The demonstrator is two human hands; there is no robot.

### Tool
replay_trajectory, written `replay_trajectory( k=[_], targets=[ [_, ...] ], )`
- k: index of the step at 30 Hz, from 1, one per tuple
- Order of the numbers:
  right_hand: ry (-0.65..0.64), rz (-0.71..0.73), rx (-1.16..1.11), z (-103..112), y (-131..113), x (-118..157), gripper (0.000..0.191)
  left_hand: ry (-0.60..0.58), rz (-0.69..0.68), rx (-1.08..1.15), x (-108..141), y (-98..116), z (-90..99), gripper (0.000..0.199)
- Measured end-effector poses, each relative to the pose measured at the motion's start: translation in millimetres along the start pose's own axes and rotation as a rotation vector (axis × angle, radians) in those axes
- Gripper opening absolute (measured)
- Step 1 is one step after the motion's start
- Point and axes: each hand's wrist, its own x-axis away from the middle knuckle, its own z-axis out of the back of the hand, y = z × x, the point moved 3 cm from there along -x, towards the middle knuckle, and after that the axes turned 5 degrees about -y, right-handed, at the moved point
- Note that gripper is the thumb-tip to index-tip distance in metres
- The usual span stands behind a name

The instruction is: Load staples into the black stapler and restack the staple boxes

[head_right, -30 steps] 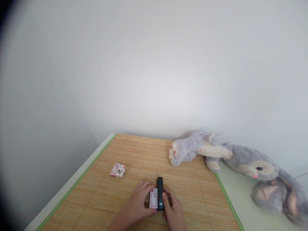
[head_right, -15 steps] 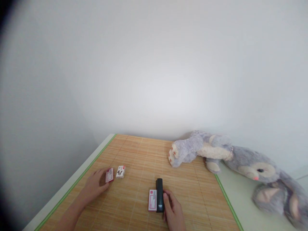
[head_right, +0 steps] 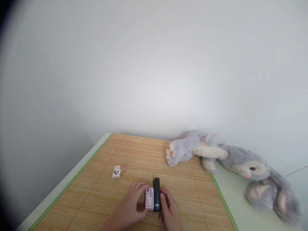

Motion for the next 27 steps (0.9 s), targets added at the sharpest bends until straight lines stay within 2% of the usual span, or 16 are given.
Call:
replay_trajectory(
  k=[5, 7, 9, 11, 12, 14, 16, 18, 21, 24, 27],
  targets=[
    [-0.003, 0.001, 0.011, -0.3, 0.8, -1.9, 0.062, -0.035, -0.016, 0.057, 2.8, -6.3, -7.8, 0.071],
    [0.009, 0.014, 0.027, 1.4, -0.8, -1.5, 0.062, 0.007, 0.004, 0.048, 4.8, -16.6, -2.7, 0.074],
    [0.043, 0.062, 0.086, 4.4, -2.2, 0.8, 0.060, 0.181, 0.105, 0.002, 7.3, -36.9, 18.9, 0.067],
    [0.080, 0.107, 0.190, 6.7, -2.7, 4.6, 0.060, 0.446, 0.296, -0.056, 12.8, -65.7, 55.2, 0.047],
    [0.081, 0.120, 0.246, 6.7, -2.8, 6.4, 0.063, 0.518, 0.376, -0.063, 15.1, -80.7, 73.6, 0.049],
    [0.046, 0.123, 0.352, 4.4, -3.7, 8.7, 0.080, 0.557, 0.477, -0.055, 16.3, -106.5, 103.6, 0.059],
    [-0.024, 0.118, 0.447, 0.5, -7.4, 8.0, 0.096, 0.493, 0.508, -0.020, 10.9, -121.3, 115.0, 0.058],
    [-0.085, 0.103, 0.517, -2.8, -13.7, 4.8, 0.101, 0.402, 0.492, 0.021, -0.5, -122.0, 103.3, 0.053],
    [-0.121, 0.076, 0.568, -5.4, -25.1, -0.6, 0.094, 0.294, 0.435, 0.072, -23.2, -102.7, 54.5, 0.048],
    [-0.128, 0.074, 0.601, -7.5, -34.8, -1.8, 0.090, 0.243, 0.387, 0.102, -42.2, -76.9, 2.1, 0.042],
    [-0.135, 0.090, 0.614, -9.9, -40.7, 0.2, 0.084, 0.236, 0.370, 0.121, -49.7, -60.2, -24.7, 0.037]
  ],
)
